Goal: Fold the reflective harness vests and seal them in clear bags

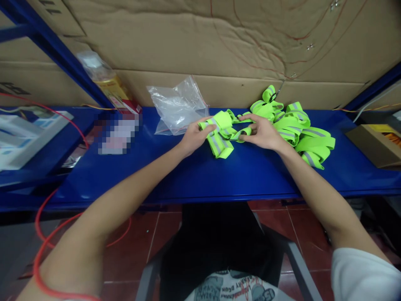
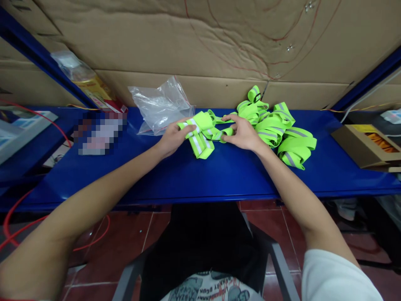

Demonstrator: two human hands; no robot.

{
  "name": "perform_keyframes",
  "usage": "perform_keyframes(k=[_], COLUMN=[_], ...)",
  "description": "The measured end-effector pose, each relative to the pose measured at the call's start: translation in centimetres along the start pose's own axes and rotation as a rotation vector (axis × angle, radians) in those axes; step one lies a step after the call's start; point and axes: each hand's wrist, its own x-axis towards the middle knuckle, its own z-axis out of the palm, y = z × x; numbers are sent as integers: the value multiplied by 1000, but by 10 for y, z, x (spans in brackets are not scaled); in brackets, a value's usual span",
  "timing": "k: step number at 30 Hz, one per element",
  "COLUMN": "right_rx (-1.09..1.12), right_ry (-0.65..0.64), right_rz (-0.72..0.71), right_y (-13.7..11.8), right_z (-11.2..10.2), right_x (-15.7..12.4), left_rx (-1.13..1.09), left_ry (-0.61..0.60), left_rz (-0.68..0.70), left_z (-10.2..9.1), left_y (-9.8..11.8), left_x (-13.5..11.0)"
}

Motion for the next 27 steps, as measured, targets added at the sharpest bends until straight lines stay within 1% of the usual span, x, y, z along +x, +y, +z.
perform_keyframes(k=[2, 6, 8, 11, 13, 16, 18, 20, 21, 22, 25, 27], right_rx=[64, 329, 428, 469, 421, 261, 129, -23, -98, -169, -316, -345], right_ry=[-49, -166, -161, -70, -24, 4, 90, 214, 256, 270, 205, 152], right_rz=[3, 73, 105, 141, 127, 50, -24, -112, -156, -196, -267, -255], right_y=[-1, -14, -21, -25, -24, -19, -17, -18, -20, -22, -29, -32], right_z=[1, 6, 8, 12, 14, 17, 18, 18, 18, 18, 20, 25], right_x=[0, -6, -7, -7, -6, -5, -5, -7, -8, -9, -14, -17], left_rx=[-71, 10, 58, 87, 97, 110, 103, 103, 111, 129, 222, 299], left_ry=[32, 71, 77, 58, 50, 54, 55, 60, 60, 58, 38, 7], left_rz=[-33, -6, 11, 18, 20, 21, 0, -25, -27, -18, 63, 145], left_z=[1, 5, 8, 10, 10, 9, 10, 10, 11, 11, 10, 8], left_y=[0, -2, -5, -8, -8, -7, -5, -5, -5, -5, -7, -9], left_x=[0, -5, -6, -5, -4, -4, -4, -4, -4, -4, -5, -6])
